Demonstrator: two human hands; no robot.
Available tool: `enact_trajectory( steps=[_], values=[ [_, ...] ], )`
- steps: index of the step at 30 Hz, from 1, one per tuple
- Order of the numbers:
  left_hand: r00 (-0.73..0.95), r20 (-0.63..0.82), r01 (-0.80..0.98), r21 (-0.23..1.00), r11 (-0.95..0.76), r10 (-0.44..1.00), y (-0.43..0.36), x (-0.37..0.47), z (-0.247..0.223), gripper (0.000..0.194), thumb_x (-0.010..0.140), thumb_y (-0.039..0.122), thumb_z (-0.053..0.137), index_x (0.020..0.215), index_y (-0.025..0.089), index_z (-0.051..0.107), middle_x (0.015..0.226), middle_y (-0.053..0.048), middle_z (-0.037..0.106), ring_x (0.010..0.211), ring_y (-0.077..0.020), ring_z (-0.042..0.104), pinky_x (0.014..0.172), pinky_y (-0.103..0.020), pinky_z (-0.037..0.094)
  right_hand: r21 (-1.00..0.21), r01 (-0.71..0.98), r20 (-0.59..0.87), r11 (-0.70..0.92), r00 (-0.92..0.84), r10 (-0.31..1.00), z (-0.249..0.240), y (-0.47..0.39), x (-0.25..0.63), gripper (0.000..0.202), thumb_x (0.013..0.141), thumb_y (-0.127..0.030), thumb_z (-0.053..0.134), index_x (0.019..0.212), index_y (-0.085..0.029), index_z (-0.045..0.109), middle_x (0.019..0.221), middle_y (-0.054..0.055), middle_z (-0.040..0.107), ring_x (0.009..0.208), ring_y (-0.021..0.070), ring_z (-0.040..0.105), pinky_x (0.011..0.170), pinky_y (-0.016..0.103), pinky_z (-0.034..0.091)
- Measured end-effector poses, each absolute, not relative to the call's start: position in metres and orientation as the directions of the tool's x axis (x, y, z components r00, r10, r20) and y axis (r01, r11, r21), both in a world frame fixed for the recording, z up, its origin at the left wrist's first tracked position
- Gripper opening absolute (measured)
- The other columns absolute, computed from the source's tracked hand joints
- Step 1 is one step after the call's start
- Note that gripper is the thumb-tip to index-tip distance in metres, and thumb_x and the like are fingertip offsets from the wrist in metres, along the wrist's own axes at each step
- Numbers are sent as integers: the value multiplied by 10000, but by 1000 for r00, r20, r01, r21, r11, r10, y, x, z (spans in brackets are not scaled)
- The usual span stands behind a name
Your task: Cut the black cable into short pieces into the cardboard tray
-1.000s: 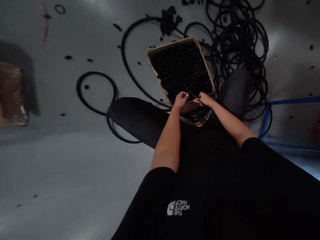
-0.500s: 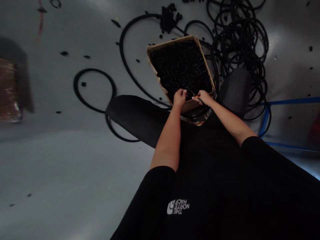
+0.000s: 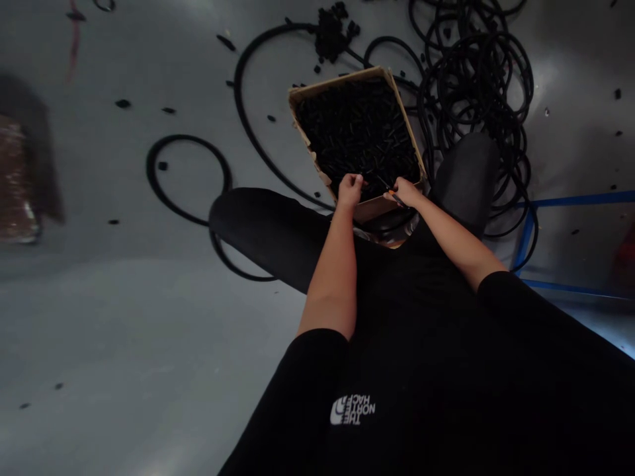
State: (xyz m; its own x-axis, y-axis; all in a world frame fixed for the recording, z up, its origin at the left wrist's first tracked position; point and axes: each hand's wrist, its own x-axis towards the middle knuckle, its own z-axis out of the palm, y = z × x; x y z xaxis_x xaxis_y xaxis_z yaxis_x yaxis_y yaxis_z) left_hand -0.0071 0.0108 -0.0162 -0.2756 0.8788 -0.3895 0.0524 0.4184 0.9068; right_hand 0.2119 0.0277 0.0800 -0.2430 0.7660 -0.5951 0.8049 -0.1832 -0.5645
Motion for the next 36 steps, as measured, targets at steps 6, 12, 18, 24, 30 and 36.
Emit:
enact_trajectory(
  steps=[6, 12, 18, 24, 30, 36],
  values=[
    [-321, -437, -49, 894, 446, 840, 11, -5, -6, 414, 869, 533, 897, 845, 250, 596, 882, -18, 658, 969, -220, 627, 925, -337, 545, -494, 863, -526, 101, -390, 756, 74, 18, 212, 403, 989, -346, 816, 1305, -162, 645, 1437, 191, 705, 1250, 331, 749, 1088, 448, 607],
    [-206, -468, -16, 880, 475, 859, 5, 9, -3, 349, 796, 448, 921, 851, 246, 641, 885, -22, 646, 976, -232, 625, 974, -355, 520, -488, 860, -495, 148, -412, 765, 77, 16, 206, 395, 1019, -310, 755, 1366, -161, 638, 1445, 180, 709, 1259, 338, 751, 1093, 460, 608],
    [-266, -482, 101, 848, 521, 835, 8, 5, -10, 358, 913, 500, 853, 922, 249, 597, 929, -48, 674, 1007, -259, 654, 1012, -379, 498, -515, 856, -520, 27, -338, 784, 75, 24, 204, 298, 1006, -353, 771, 1207, -167, 654, 1329, 177, 761, 1216, 326, 749, 1053, 417, 595],
    [-119, -370, 168, 907, 386, 921, 4, 13, -1, 308, 862, 416, 901, 924, 244, 652, 829, -12, 617, 929, -259, 613, 992, -378, 495, -586, 785, -584, -199, -240, 775, 70, 28, 211, 333, 951, -400, 822, 1116, -207, 607, 1004, 55, 765, 930, 235, 748, 900, 355, 597],
    [-56, -371, 219, 901, 374, 927, 3, 18, -2, 289, 909, 430, 862, 849, 246, 647, 794, -12, 592, 911, -264, 576, 1021, -398, 495, -617, 732, -636, -290, -247, 731, 66, 29, 211, 342, 956, -432, 849, 1035, -223, 590, 803, -5, 708, 742, 203, 719, 787, 333, 613],
    [-76, -381, 230, 893, 388, 921, 6, 10, -7, 499, 960, 542, 846, 669, 260, 555, 651, -4, 476, 804, -258, 563, 993, -436, 533, -621, 724, -633, -301, -237, 737, 70, 23, 207, 416, 974, -508, 873, 1058, -222, 582, 736, -21, 680, 651, 177, 680, 718, 301, 596]
  ],
)
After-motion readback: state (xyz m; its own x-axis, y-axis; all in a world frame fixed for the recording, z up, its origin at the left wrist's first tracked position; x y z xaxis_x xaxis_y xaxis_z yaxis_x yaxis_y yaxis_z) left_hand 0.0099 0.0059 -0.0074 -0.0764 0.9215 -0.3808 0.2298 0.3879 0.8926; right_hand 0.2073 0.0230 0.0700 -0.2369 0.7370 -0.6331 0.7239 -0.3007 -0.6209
